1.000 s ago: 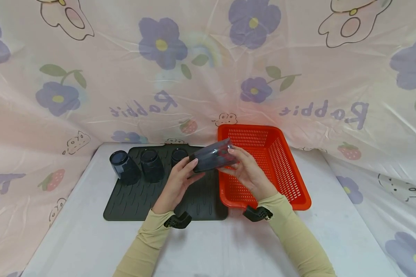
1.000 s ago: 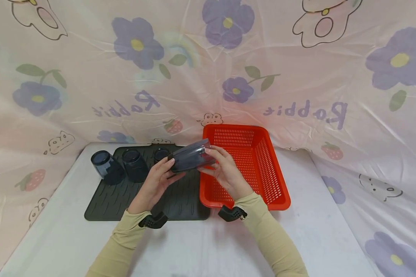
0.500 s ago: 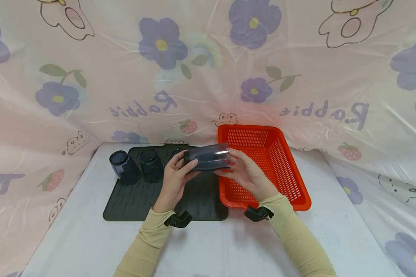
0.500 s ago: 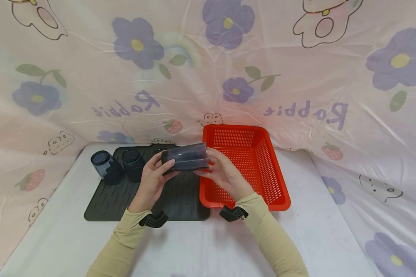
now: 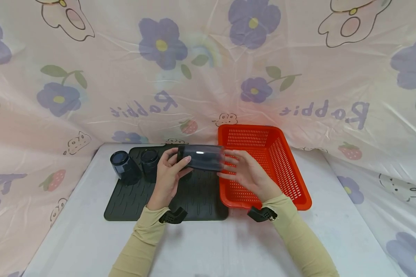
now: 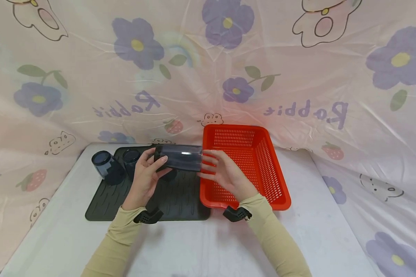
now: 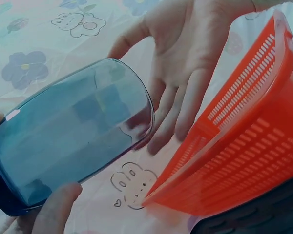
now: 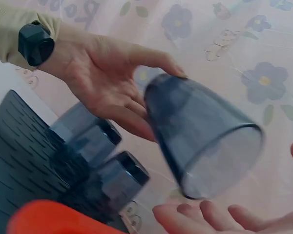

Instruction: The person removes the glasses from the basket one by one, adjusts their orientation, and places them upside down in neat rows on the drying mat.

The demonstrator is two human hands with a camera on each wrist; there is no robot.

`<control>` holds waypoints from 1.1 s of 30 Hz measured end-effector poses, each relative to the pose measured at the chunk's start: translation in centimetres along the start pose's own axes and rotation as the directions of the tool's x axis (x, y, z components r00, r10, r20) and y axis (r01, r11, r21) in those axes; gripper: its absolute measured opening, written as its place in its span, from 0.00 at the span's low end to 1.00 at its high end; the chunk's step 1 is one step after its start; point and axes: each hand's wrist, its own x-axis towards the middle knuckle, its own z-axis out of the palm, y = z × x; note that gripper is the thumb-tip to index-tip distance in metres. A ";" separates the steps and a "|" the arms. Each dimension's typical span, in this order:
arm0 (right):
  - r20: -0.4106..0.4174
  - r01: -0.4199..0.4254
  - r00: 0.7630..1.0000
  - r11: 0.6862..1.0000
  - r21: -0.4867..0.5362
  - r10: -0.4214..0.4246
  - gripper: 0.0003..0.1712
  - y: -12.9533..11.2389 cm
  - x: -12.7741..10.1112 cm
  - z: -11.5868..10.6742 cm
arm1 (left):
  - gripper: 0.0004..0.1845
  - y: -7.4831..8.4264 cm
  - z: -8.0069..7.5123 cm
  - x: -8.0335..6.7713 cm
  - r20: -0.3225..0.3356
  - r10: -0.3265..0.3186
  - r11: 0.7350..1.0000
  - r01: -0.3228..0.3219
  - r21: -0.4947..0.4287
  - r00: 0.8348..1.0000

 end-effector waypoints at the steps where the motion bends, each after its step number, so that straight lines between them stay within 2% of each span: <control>1: 0.000 0.002 1.000 1.000 -0.002 -0.002 0.27 -0.2 -0.1 -0.2 | 0.25 0.1 0.0 0.0 0.000 0.010 1.000 -0.010 0.011 1.000; 8: 0.006 0.027 1.000 0.999 0.021 -0.027 0.27 -1.3 -1.3 -2.2 | 0.25 0.7 -0.4 0.4 -0.014 0.052 0.995 -0.050 0.082 0.999; 13: -0.035 0.041 0.999 0.998 0.053 -0.039 0.28 -1.8 -2.1 -3.5 | 0.28 0.8 -0.7 0.8 -0.021 0.085 0.984 -0.080 0.161 0.996; 18: -0.046 0.062 0.997 0.996 0.064 -0.059 0.29 -2.2 -2.9 -4.7 | 0.31 0.6 -1.0 1.3 -0.001 0.157 0.947 -0.150 0.284 0.988; 23: -0.055 0.064 0.997 0.996 0.062 -0.061 0.31 -2.5 -3.5 -5.8 | 0.33 0.2 -0.9 1.6 0.025 0.181 0.900 -0.176 0.400 0.983; 29: -0.061 0.064 0.996 0.996 0.055 -0.060 0.31 -2.7 -4.1 -6.6 | 0.34 0.3 -0.2 1.4 0.069 0.190 0.875 -0.201 0.440 0.979; 33: -0.048 0.089 0.995 0.993 0.080 -0.085 0.28 -2.9 -4.4 -6.9 | 0.35 0.8 0.7 1.0 0.116 0.211 0.843 -0.241 0.480 0.970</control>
